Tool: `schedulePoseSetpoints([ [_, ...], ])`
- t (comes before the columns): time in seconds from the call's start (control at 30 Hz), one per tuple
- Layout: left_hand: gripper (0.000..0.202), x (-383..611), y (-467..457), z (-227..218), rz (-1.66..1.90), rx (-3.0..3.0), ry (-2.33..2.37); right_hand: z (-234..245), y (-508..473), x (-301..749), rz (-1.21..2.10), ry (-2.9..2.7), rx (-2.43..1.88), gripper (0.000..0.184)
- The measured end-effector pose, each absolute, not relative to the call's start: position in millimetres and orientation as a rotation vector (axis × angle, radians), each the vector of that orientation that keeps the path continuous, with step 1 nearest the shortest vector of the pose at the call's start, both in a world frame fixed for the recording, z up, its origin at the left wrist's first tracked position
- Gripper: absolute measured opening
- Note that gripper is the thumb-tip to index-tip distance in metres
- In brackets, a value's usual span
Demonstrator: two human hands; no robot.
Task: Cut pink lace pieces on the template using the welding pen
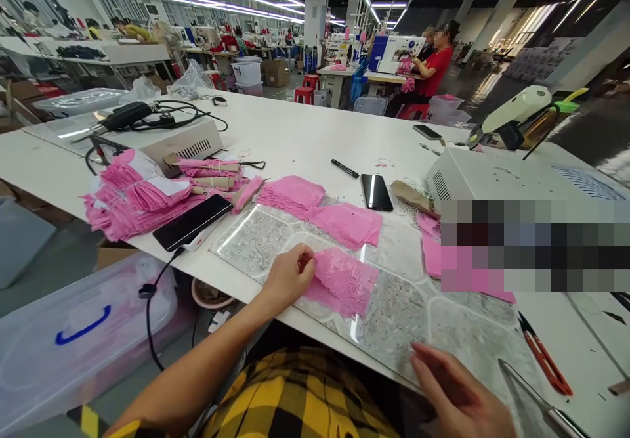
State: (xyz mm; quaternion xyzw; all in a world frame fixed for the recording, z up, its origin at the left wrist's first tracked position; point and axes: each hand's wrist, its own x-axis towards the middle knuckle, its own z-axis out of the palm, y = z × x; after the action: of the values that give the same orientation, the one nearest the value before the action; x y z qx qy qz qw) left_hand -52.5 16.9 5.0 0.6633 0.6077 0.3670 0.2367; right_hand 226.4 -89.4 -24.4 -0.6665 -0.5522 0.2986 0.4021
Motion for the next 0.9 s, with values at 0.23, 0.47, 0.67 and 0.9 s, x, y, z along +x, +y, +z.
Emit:
schedulePoseSetpoints([
  [0.23, 0.009, -69.7, 3.4, -0.1, 1.042, 1.885, 1.686, -10.8, -33.3, 182.4, 0.400, -1.984, -1.312, 0.015],
  [0.47, 0.007, -77.3, 7.6, -9.4, 1.115, 1.970, 1.641, -17.2, -26.4, 174.1, 0.194, -2.149, -1.243, 0.010],
  [0.67, 0.008, -85.8, -0.1, -12.6, 1.145, 2.038, 1.674, -13.6, -27.1, 171.3, 0.192, -2.159, -1.194, 0.010],
  [0.9, 0.009, -86.2, -12.9, -16.2, 1.087, 2.117, 1.713, -11.8, -28.5, 163.8, 0.236, -2.160, -1.126, 0.016],
])
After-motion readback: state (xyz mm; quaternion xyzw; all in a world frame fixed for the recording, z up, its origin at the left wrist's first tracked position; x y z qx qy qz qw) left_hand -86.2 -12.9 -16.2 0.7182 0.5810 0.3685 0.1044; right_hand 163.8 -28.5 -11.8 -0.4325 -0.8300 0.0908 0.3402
